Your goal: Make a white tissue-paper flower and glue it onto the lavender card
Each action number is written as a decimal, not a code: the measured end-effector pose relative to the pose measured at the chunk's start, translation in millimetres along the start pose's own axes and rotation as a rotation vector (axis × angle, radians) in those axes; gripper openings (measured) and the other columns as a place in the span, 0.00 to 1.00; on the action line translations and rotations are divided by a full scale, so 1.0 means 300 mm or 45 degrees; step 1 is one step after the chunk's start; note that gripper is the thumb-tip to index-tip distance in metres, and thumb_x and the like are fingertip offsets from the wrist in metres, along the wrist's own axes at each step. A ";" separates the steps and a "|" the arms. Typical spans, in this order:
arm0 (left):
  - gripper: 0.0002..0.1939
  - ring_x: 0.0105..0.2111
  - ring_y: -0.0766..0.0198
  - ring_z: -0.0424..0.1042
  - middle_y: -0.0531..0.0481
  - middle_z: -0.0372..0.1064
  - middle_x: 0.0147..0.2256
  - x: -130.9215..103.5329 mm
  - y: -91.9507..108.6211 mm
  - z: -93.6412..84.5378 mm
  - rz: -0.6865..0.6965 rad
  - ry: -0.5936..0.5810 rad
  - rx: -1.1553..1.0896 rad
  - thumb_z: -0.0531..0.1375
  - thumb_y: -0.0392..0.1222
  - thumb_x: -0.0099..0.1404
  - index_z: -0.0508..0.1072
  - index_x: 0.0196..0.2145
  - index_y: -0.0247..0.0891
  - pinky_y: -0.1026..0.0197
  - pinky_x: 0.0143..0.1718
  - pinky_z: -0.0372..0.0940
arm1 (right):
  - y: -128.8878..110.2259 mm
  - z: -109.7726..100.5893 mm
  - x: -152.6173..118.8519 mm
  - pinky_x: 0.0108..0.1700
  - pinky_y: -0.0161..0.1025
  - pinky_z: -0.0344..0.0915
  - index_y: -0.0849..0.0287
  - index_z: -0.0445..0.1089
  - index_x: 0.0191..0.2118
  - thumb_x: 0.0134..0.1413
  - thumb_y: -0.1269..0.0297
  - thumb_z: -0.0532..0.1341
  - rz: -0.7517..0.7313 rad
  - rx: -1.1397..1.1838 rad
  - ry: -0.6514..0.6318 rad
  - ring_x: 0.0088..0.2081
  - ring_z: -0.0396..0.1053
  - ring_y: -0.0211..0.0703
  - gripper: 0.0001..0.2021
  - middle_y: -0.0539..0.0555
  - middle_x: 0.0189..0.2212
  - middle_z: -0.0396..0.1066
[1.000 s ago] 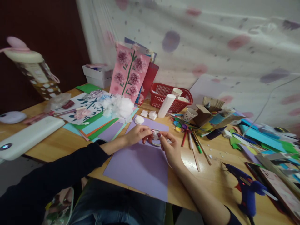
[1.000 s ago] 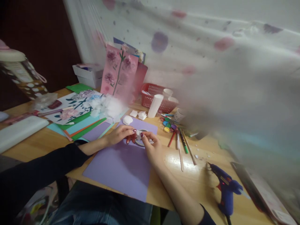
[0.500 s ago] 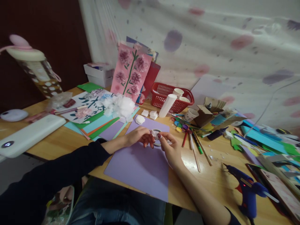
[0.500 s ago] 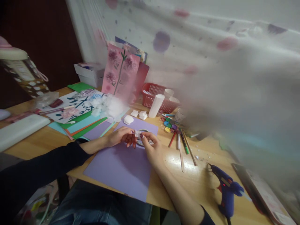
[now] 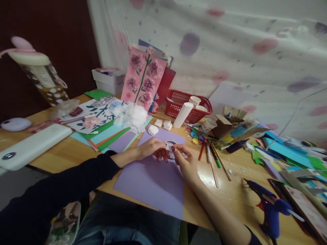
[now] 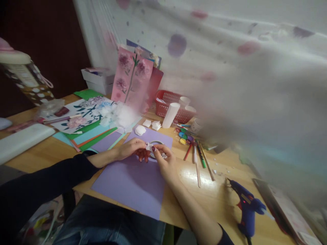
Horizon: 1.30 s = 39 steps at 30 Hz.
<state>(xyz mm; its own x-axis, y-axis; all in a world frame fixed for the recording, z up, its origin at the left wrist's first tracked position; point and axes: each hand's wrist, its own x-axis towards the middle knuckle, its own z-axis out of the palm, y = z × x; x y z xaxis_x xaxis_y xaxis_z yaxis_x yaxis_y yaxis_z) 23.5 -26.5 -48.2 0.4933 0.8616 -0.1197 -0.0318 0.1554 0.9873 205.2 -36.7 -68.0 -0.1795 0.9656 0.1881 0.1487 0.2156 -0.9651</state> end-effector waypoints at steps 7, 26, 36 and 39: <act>0.12 0.20 0.70 0.65 0.52 0.70 0.20 -0.021 0.011 0.019 0.204 0.138 0.309 0.54 0.39 0.61 0.71 0.22 0.34 0.68 0.24 0.58 | -0.028 0.008 -0.006 0.28 0.33 0.57 0.57 0.73 0.36 0.56 0.52 0.60 -0.050 -0.108 -0.069 0.26 0.61 0.36 0.13 0.49 0.24 0.68; 0.18 0.22 0.67 0.68 0.51 0.70 0.22 0.002 -0.044 0.006 0.417 0.316 0.487 0.47 0.45 0.69 0.66 0.25 0.36 0.65 0.27 0.64 | 0.007 0.008 0.018 0.19 0.31 0.43 0.59 0.71 0.35 0.50 0.50 0.64 0.179 0.196 0.112 0.17 0.48 0.30 0.16 0.43 0.17 0.57; 0.19 0.24 0.66 0.69 0.52 0.70 0.23 0.009 -0.058 -0.007 0.478 0.425 0.558 0.48 0.44 0.68 0.68 0.23 0.36 0.65 0.29 0.64 | -0.016 0.020 0.017 0.18 0.30 0.41 0.59 0.68 0.33 0.46 0.49 0.66 0.234 0.350 0.192 0.15 0.47 0.29 0.17 0.40 0.14 0.55; 0.18 0.24 0.67 0.69 0.52 0.70 0.22 0.007 -0.053 -0.006 0.477 0.448 0.578 0.49 0.44 0.68 0.68 0.23 0.36 0.66 0.29 0.63 | -0.018 0.021 0.020 0.17 0.30 0.40 0.58 0.66 0.32 0.45 0.50 0.66 0.261 0.391 0.214 0.14 0.45 0.29 0.17 0.39 0.13 0.53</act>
<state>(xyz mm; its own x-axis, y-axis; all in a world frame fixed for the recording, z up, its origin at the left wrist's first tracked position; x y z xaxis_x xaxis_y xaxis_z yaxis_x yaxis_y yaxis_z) 23.5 -26.2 -64.4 0.2062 0.9352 0.2878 0.2602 -0.3359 0.9053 197.3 -32.9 -62.8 -0.0114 0.9999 -0.0113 -0.1368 -0.0128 -0.9905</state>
